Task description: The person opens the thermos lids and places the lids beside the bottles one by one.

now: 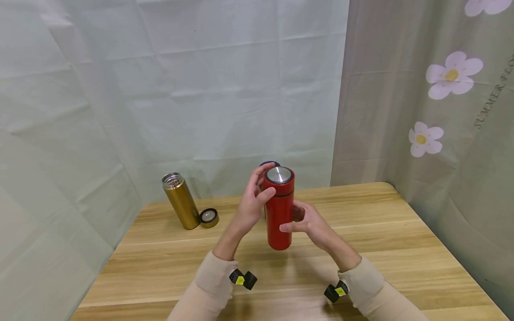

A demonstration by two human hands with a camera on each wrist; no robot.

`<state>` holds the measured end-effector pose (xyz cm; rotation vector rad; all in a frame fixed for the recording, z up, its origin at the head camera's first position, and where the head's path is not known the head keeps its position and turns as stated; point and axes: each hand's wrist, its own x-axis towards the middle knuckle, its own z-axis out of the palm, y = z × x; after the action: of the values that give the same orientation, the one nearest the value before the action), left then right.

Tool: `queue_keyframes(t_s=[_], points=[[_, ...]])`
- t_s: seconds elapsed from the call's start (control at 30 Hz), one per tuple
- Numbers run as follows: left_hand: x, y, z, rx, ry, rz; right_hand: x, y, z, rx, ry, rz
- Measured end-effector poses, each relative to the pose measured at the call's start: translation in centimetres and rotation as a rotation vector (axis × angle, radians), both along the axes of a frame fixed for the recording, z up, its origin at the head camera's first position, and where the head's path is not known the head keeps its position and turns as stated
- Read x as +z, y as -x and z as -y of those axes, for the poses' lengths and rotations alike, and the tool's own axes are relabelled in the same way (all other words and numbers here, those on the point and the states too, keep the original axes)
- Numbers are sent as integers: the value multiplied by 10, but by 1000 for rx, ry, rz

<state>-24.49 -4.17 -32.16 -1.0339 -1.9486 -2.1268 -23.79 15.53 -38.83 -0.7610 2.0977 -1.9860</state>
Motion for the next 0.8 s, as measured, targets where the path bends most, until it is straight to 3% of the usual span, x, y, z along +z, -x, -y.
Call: queue_keyframes(t_s=[0.2,0.63,0.8], points=[[2,-1,1,20,41,20,1,-1,1,9,3,-3],[-1,-4,-9,168,-84,-12,1,-1,0,-1,-2,-4],[-2,-5,-10,179,-113,-23,-1,1,0,-3,-5,-8]])
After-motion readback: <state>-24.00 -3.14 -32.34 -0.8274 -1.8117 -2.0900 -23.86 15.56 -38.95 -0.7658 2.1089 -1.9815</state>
